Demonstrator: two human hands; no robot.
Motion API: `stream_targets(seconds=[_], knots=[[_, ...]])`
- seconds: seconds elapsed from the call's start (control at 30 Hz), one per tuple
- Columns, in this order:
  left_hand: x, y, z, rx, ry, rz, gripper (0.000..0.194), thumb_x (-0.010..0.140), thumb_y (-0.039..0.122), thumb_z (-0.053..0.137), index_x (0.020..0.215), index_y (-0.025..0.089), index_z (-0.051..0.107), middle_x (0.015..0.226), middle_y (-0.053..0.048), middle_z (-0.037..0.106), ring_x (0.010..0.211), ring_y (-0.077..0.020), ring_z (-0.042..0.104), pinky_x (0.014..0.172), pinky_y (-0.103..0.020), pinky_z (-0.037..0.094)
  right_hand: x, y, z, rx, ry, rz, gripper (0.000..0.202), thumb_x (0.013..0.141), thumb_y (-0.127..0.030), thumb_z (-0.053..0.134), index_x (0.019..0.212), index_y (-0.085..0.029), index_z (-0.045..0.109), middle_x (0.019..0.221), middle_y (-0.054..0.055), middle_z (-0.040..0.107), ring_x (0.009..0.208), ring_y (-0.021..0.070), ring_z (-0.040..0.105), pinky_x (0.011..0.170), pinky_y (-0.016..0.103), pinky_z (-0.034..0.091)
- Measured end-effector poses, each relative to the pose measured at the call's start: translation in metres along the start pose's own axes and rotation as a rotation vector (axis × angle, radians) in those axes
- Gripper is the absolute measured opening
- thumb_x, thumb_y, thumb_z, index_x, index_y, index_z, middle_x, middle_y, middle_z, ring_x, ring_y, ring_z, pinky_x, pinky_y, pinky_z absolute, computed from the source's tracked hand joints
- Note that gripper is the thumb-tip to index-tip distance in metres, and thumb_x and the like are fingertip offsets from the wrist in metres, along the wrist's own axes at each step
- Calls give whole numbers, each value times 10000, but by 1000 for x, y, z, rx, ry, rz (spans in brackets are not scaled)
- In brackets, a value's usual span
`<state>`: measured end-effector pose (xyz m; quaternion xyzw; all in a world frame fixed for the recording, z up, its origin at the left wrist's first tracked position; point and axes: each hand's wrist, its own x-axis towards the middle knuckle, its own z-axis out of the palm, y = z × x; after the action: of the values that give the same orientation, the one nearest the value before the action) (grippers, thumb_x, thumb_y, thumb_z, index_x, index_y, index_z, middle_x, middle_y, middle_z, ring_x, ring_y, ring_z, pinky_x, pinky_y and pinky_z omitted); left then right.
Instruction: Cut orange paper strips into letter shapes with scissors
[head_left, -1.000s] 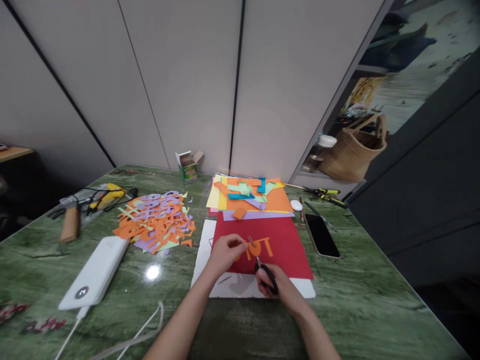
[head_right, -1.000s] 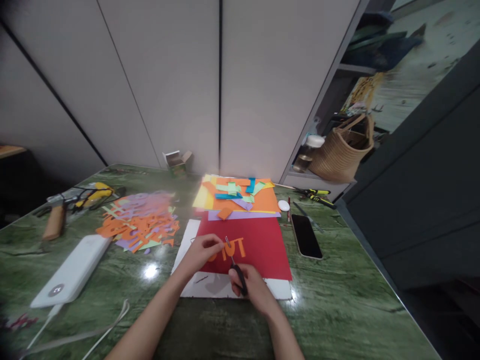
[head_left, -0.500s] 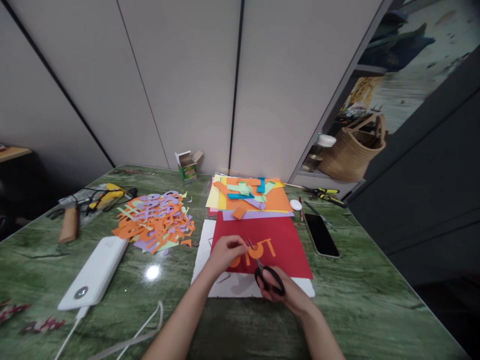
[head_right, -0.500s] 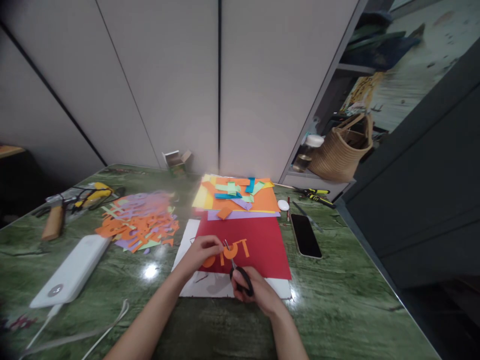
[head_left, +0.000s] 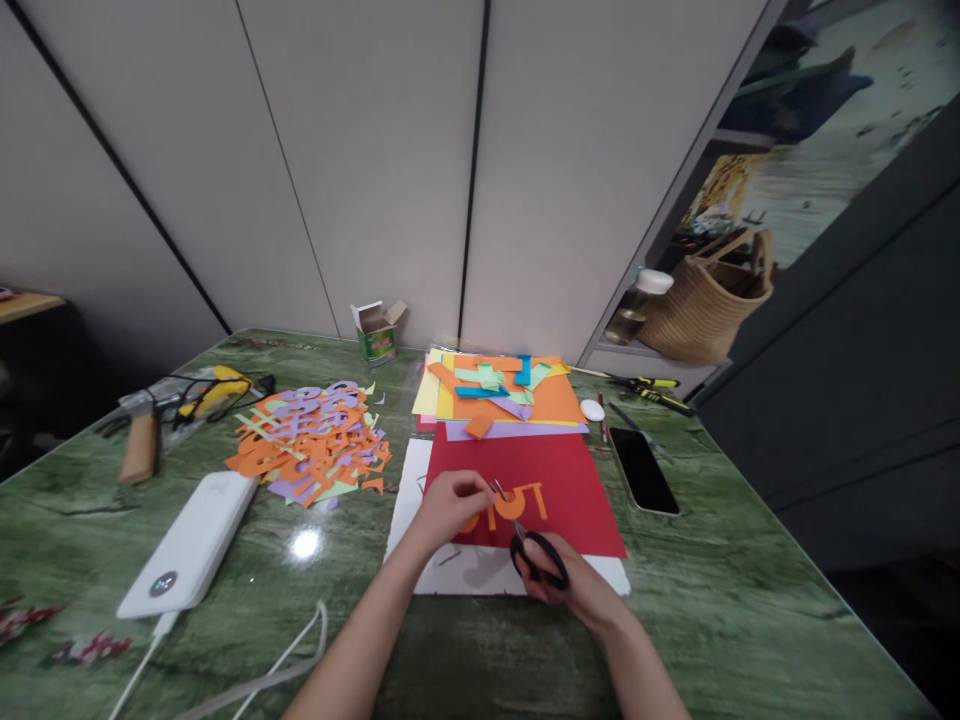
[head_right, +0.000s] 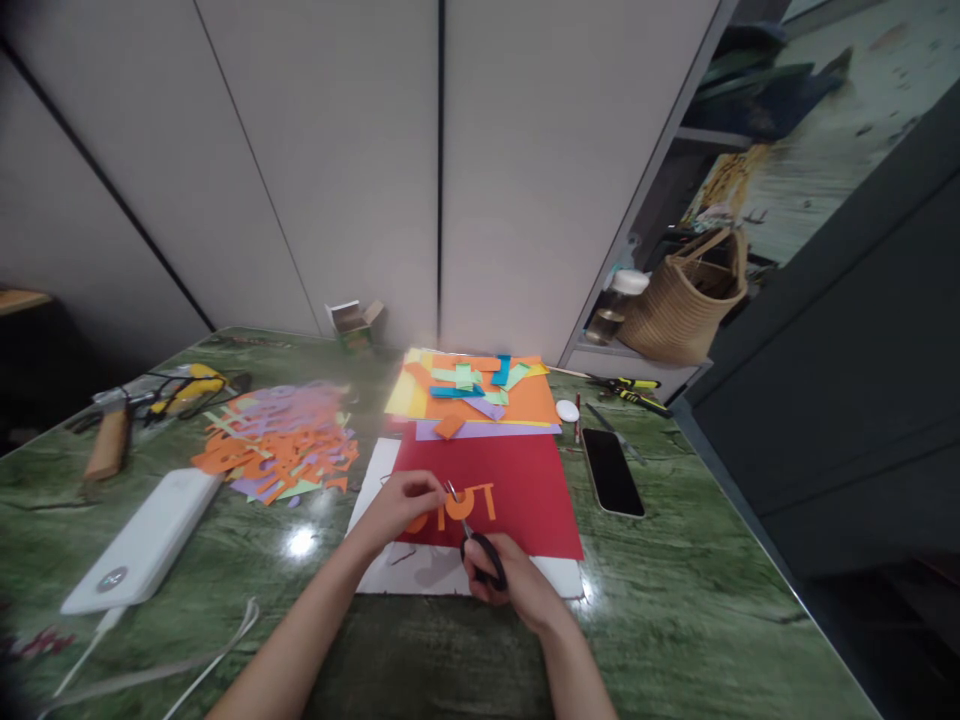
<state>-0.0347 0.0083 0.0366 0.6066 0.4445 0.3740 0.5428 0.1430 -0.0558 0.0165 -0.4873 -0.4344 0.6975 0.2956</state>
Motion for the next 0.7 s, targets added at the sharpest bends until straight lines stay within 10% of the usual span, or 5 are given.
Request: stream_targets(seconds=[0.7], knots=[[2,-5,0,-30,3,27,110,646,197,508,613,143,597,599,-13,574,607,-127,515,584,-213,381,1,-3,4,7,-49,-50,395,768,-518,441,636,-145,440,473,-43,371,414,50,310,396,191,114]])
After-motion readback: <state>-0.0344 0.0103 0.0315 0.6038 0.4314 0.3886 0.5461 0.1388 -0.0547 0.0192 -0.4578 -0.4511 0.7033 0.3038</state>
